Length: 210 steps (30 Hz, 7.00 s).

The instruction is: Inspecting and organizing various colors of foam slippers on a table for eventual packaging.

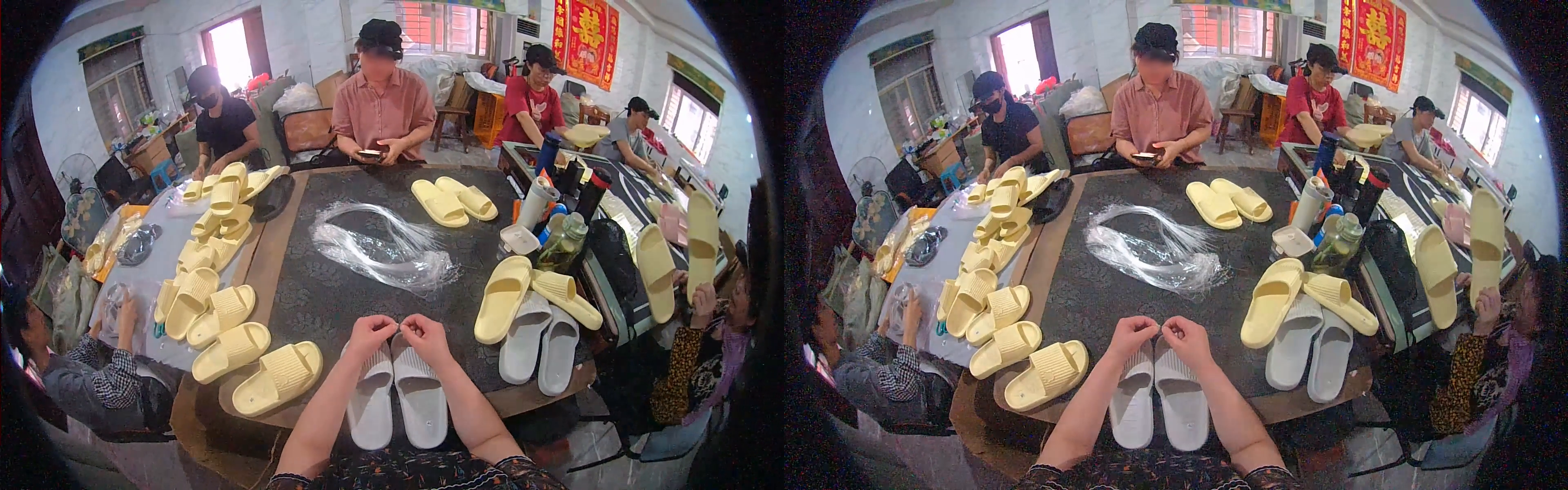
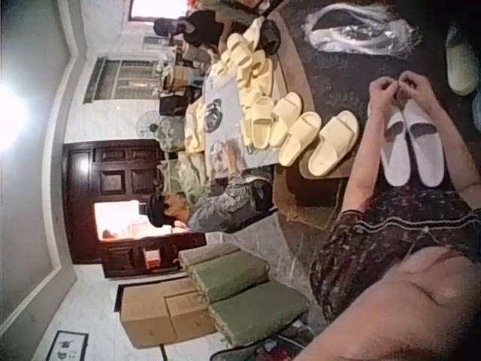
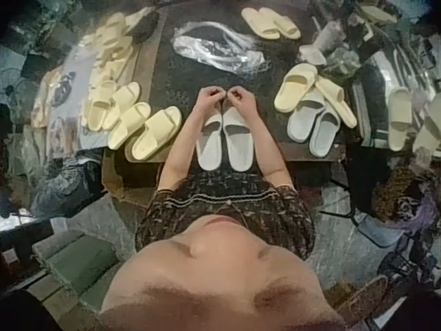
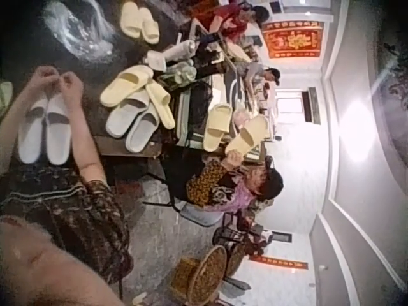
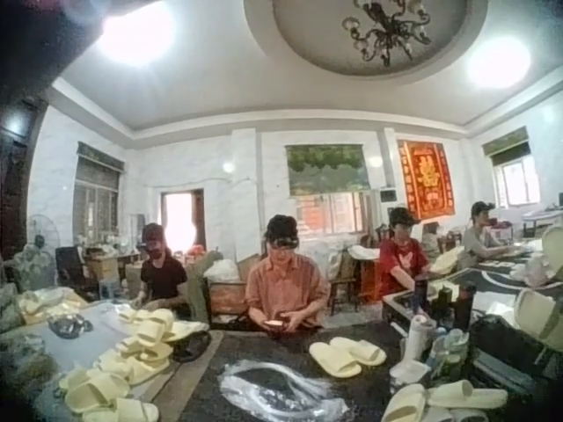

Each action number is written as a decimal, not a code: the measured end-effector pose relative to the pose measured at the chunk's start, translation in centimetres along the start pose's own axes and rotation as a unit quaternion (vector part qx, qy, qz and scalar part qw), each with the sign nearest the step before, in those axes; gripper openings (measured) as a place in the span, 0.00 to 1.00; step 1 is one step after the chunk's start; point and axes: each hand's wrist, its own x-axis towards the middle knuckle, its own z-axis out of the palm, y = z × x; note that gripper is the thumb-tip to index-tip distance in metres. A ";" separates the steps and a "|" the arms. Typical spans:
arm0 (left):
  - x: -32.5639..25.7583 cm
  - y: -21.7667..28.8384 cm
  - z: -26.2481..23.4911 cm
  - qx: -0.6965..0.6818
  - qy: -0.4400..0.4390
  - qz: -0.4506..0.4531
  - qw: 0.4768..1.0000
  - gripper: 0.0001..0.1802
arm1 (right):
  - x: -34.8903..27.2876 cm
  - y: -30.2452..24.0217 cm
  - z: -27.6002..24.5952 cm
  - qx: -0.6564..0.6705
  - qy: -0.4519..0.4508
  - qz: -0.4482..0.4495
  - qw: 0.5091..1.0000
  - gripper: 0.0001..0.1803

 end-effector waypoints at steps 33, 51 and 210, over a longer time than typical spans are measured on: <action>0.1 -0.7 -0.3 0.002 -0.037 -0.038 0.999 0.06 | 0.0 0.2 0.0 -0.054 -0.035 -0.028 0.998 0.04; -0.5 1.4 0.7 -0.013 0.025 -0.022 0.999 0.10 | 0.1 0.3 0.2 -0.014 0.018 0.014 1.000 0.05; -15.5 1.4 0.3 0.221 0.035 -0.024 0.974 0.22 | -6.1 -2.0 -24.2 -0.436 0.256 0.107 0.856 0.35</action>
